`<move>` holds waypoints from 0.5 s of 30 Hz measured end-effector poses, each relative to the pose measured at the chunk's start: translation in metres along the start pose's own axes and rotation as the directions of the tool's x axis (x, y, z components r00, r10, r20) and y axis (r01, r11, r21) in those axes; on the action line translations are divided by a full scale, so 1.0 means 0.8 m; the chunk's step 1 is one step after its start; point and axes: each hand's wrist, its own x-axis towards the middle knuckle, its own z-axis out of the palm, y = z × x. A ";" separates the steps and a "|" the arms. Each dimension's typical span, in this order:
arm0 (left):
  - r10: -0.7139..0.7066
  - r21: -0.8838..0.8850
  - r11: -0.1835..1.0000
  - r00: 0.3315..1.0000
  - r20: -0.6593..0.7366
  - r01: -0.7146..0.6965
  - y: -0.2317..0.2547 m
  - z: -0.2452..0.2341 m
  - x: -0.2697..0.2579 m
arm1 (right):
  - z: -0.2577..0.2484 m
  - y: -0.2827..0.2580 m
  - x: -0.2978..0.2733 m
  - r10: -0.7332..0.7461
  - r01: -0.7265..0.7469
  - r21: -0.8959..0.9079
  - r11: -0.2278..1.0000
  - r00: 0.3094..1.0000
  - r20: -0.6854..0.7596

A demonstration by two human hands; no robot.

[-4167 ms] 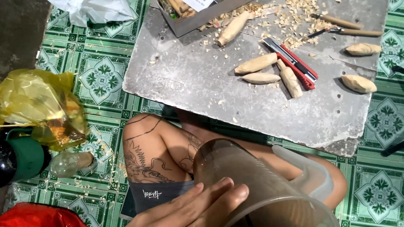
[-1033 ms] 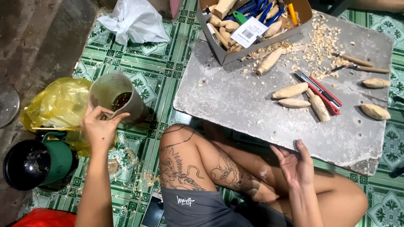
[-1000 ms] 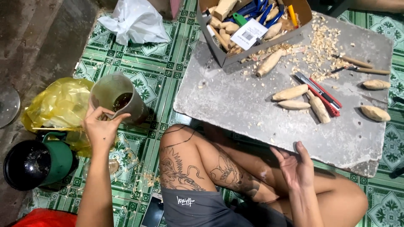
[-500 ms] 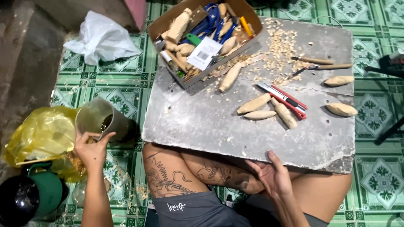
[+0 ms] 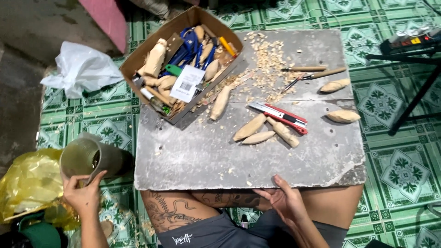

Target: Whittle small wooden pieces using a utility knife while sitting on the floor.

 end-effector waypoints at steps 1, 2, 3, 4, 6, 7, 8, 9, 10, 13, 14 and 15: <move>0.001 0.017 1.000 1.000 0.010 -0.002 -0.004 -0.003 -0.002 | -0.003 0.005 0.000 0.004 -0.004 0.018 1.000 1.000 -0.018; 0.007 0.037 0.999 1.000 0.018 -0.007 -0.004 -0.004 -0.002 | -0.007 0.007 0.003 0.010 -0.009 0.040 0.999 0.999 -0.033; 0.019 0.031 0.999 1.000 0.020 -0.019 0.010 -0.004 -0.003 | -0.009 0.005 0.005 0.001 0.001 0.050 0.999 0.999 -0.032; -0.032 0.008 0.999 0.999 0.039 0.032 0.022 -0.005 -0.005 | -0.009 0.005 0.005 0.008 -0.007 0.064 0.998 1.000 -0.004; -0.072 -0.021 0.997 0.996 0.059 0.074 0.028 -0.005 -0.008 | -0.011 0.006 0.005 0.004 -0.006 0.085 0.996 1.000 0.029; -0.114 0.011 0.993 0.992 0.046 0.114 0.023 -0.004 -0.011 | -0.013 0.007 0.005 0.016 -0.022 0.103 0.994 0.998 0.059; -0.152 0.040 0.988 0.988 0.033 0.150 0.015 -0.001 -0.013 | -0.016 0.011 0.005 0.023 -0.034 0.122 0.992 0.996 0.091; -0.138 0.029 0.990 0.990 0.034 0.137 0.012 0.001 -0.011 | -0.015 0.010 0.003 0.007 -0.020 0.131 0.991 0.996 0.094; -0.082 0.033 0.996 0.997 0.001 0.082 0.010 0.003 -0.011 | -0.015 0.006 0.000 0.029 -0.037 0.088 0.995 0.995 0.097; 0.057 0.005 0.998 0.996 -0.067 -0.057 -0.004 0.011 -0.009 | -0.018 -0.006 -0.010 0.135 -0.130 -0.047 0.990 0.985 0.105; 0.140 -0.011 0.990 0.985 -0.100 -0.141 -0.009 0.014 -0.004 | -0.019 -0.009 -0.013 0.229 -0.215 -0.133 0.968 0.968 0.099; 0.149 -0.019 0.988 0.983 -0.106 -0.152 -0.005 0.014 -0.005 | -0.011 -0.018 -0.021 0.217 -0.203 -0.129 0.971 0.970 0.107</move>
